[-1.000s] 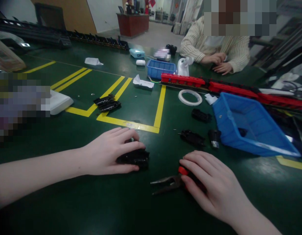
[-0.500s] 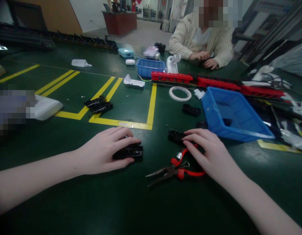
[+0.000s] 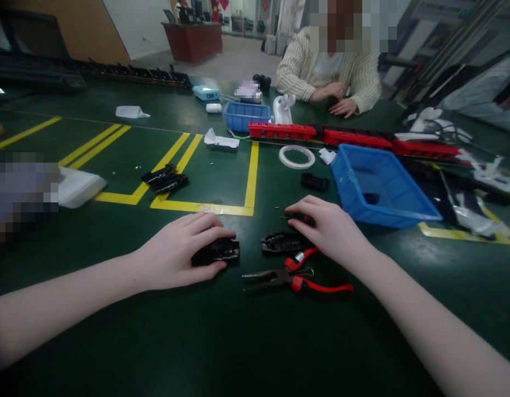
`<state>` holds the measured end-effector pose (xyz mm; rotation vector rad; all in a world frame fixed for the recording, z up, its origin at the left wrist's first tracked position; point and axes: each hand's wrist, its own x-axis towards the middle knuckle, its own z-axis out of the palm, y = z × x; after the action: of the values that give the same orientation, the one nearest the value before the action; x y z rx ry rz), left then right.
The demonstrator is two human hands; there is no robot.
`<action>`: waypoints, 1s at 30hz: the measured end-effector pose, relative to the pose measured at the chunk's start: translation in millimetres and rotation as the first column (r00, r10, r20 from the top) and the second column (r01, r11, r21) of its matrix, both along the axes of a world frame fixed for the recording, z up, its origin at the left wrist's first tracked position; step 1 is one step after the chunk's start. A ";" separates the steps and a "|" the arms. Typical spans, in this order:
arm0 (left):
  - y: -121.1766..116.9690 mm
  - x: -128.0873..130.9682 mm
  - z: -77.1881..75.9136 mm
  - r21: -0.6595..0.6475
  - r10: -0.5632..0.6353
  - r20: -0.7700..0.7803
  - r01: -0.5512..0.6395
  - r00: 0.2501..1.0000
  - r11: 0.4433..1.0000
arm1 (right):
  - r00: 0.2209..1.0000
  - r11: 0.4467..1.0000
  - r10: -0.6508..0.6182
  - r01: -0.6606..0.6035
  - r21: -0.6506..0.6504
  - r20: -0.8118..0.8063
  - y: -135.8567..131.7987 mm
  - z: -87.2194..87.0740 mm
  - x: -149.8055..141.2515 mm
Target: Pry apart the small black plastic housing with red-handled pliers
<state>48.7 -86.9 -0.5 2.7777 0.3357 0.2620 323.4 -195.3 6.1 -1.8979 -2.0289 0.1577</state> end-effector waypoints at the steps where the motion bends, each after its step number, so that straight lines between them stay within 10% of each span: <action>1: -0.2 0.0 0.6 -0.001 0.002 -0.003 -0.002 1.000 1.000 | 1.000 1.000 0.003 -0.003 -0.012 0.018 6.0 -0.8 0.7; 18: -3.8 5.6 5.8 -0.050 0.069 0.047 -0.066 0.997 0.997 | 0.984 0.985 0.168 -0.171 0.037 0.060 -17.3 14.4 -1.3; 30: -21.0 83.2 19.3 0.136 -0.019 -0.141 0.038 0.990 0.990 | 0.968 0.964 0.251 -0.252 0.082 0.027 -18.6 12.9 -1.4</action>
<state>131.9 -107.8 18.9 2.9429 0.3228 0.0864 322.0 -213.9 19.0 -1.5917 -2.2453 0.1176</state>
